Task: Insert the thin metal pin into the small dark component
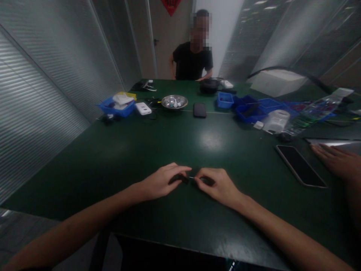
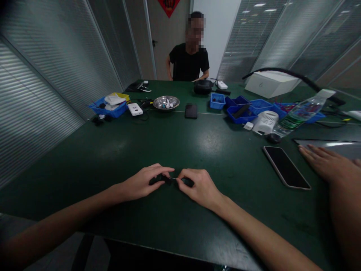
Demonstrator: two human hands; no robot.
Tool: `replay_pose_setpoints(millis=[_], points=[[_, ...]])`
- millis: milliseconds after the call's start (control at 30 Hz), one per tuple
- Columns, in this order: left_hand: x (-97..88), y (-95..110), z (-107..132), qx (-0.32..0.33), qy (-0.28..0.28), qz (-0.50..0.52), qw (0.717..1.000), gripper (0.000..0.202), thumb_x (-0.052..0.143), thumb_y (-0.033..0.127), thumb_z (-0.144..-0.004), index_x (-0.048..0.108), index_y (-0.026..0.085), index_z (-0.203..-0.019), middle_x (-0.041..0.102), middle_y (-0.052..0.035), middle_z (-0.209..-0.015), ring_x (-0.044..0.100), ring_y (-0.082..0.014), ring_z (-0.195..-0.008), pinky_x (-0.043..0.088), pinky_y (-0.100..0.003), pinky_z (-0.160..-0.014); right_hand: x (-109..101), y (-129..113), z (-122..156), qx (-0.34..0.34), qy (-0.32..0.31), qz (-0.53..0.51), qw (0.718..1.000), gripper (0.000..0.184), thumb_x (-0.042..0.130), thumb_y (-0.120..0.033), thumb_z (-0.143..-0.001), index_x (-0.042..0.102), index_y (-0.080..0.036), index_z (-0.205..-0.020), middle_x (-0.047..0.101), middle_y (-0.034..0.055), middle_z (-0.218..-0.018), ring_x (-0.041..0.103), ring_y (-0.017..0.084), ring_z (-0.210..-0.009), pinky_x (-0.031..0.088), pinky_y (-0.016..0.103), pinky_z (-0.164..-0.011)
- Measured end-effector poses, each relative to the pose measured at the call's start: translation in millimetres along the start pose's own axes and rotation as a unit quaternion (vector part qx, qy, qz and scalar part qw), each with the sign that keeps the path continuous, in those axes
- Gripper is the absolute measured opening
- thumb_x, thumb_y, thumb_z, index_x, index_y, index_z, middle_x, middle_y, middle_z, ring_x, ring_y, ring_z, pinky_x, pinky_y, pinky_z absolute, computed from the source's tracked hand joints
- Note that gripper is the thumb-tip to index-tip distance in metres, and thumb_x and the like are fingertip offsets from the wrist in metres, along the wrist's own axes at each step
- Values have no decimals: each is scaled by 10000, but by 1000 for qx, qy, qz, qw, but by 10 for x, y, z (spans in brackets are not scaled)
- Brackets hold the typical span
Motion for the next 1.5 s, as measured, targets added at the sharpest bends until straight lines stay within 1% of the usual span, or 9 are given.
replay_pose_setpoints(millis=[167,433,567,767,933,1067,1200,1367,1500], points=[[-277,-276,125,-26,-3,-27,999,513,533,131,-1008,509,293,-1494,680,-67,-1242,630,-196,-1144,506,-366,-993,7,26,13,13,-7,-3,1000,183,589,-289,-989,716,-198,-894,700,5,-784,624,132,-651,432,257,-611],[-1597,-1340,600,-200,155,-136,958,502,632,356,-943,584,266,-1435,709,-85,-1276,690,-252,-1084,548,-431,-978,16,21,18,9,-10,-6,1000,191,591,-306,-998,716,-195,-905,707,10,-802,635,133,-667,443,260,-627],[-1968,-1669,889,-244,228,-113,936,590,725,407,-852,604,239,-1405,729,-93,-1237,692,-259,-1127,533,-431,-1022,15,16,18,12,-15,-9,1000,195,588,-306,-998,721,-193,-908,709,10,-803,636,131,-660,444,259,-617],[-2050,-1798,1049,-269,219,-92,934,552,747,434,-818,667,245,-1331,675,-89,-1353,679,-251,-1138,545,-393,-978,7,18,25,15,-19,-11,1000,207,585,-321,-1000,722,-194,-911,715,10,-811,649,132,-674,452,253,-613],[-2199,-1885,1207,-315,237,-204,896,491,778,524,-756,771,264,-1173,724,-93,-1140,686,-262,-929,548,-363,-781,12,13,25,13,-14,-6,1000,204,589,-318,-996,715,-195,-894,706,-1,-790,639,122,-652,445,251,-604],[-2222,-1848,1245,-312,232,-216,896,343,753,532,-771,802,267,-982,738,-75,-1008,680,-260,-867,514,-340,-716,11,2,26,13,-18,-11,1000,206,583,-317,-1000,717,-192,-906,709,6,-806,644,126,-664,450,252,-606],[-2172,-1723,1213,-322,212,-222,896,292,704,506,-813,768,245,-927,739,-70,-954,672,-245,-786,486,-329,-658,11,2,26,12,-17,-6,1000,203,590,-320,-996,719,-192,-905,711,10,-809,647,131,-675,448,248,-601],[-2187,-1488,1129,-285,297,-207,888,283,674,472,-865,726,225,-995,759,-61,-961,702,-234,-850,527,-325,-745,16,-6,26,10,-17,-10,1000,212,587,-326,-1000,716,-192,-899,705,7,-793,639,126,-657,441,249,-602],[-2176,-1447,1073,-272,350,-135,886,248,721,381,-832,751,205,-1004,782,-65,-991,735,-235,-931,565,-344,-871,18,-9,23,10,-22,-11,1000,235,573,-345,-1005,720,-192,-903,712,13,-799,641,131,-656,447,256,-600]])
Point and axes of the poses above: each hand's wrist, its own z-axis away from the middle knuckle, its own x-axis out of the palm, y = z × x, the point moved 7 cm from there along -z, towards the middle knuckle
